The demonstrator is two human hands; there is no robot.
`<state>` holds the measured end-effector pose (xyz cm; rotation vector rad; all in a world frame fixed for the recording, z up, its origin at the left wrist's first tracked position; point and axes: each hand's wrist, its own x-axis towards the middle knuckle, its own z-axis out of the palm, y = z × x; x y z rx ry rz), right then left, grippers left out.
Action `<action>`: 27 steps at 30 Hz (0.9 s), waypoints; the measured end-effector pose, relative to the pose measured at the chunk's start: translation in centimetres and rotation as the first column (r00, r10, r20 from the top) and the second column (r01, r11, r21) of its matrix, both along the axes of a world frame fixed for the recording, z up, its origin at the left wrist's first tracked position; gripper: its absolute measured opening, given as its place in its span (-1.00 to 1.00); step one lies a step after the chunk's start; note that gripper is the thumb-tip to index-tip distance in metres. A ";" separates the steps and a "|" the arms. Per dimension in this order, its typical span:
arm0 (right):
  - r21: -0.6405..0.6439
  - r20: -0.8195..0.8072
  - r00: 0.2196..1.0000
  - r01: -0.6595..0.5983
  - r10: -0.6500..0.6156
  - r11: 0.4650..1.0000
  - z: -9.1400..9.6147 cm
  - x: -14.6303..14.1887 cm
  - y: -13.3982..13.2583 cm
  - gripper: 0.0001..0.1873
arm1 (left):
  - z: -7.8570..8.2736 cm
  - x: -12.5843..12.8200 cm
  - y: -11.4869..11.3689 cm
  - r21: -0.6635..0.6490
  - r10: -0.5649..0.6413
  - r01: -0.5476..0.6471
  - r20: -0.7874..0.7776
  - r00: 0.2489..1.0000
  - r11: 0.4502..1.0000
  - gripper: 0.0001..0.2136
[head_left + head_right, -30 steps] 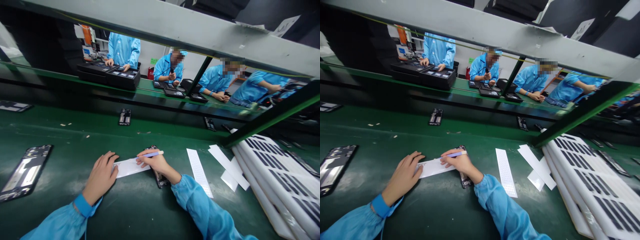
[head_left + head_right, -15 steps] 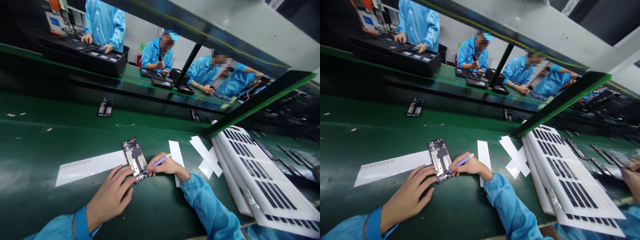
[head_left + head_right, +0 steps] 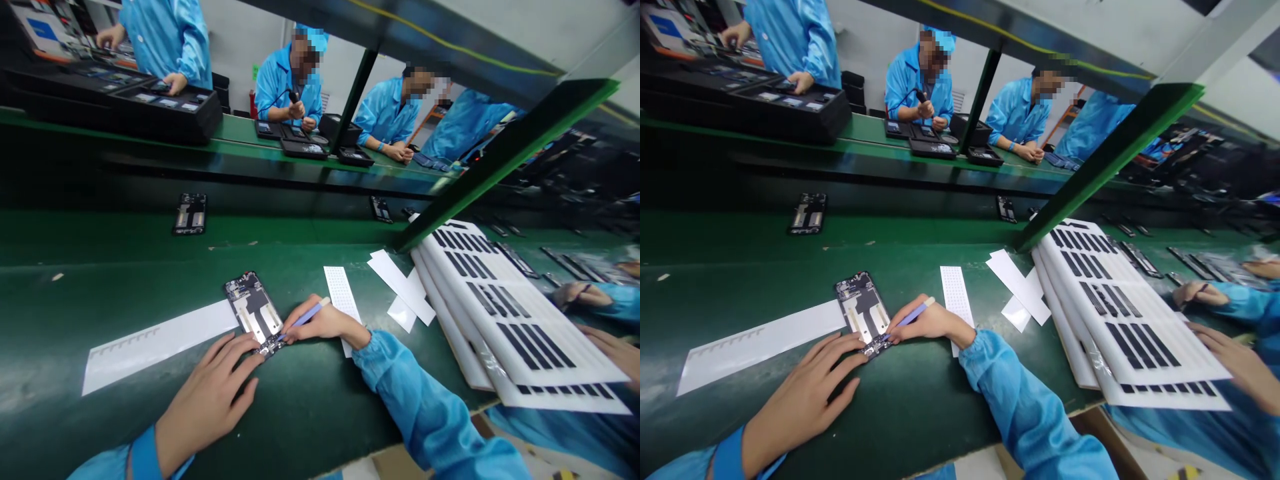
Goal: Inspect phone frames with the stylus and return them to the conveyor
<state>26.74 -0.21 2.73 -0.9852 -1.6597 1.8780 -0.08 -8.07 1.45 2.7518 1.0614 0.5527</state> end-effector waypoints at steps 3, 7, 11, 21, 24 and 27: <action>0.028 -0.007 1.000 -0.011 0.011 1.000 0.0 0.0 0.1 -0.70 | 0.0 0.0 0.0 0.024 0.001 -0.001 -0.015 1.000 1.000 -0.68; 0.054 0.002 1.000 -0.016 0.016 0.998 -0.1 0.0 0.1 -0.71 | 0.2 0.1 0.0 0.051 0.005 -0.004 -0.014 1.000 0.999 -0.68; 0.073 0.004 1.000 -0.017 0.016 0.997 -0.1 0.0 0.1 -0.73 | 0.5 0.2 0.1 0.067 0.000 0.003 -0.042 0.999 0.998 -0.59; 0.046 -0.011 0.999 0.037 -0.036 0.998 -0.1 -0.4 -0.1 -0.64 | 0.6 0.6 -0.1 0.102 0.007 0.002 -0.085 0.996 0.995 -0.52; 0.025 -0.017 0.999 0.037 -0.037 0.999 0.0 -0.4 -0.2 -0.64 | 0.6 0.6 -0.1 0.094 0.014 -0.007 -0.079 0.997 0.996 -0.52; 0.069 0.005 1.000 -0.010 0.010 0.998 0.1 -0.2 -0.1 -0.69 | 0.6 0.6 -0.2 0.067 0.017 -0.012 -0.076 0.997 0.998 -0.52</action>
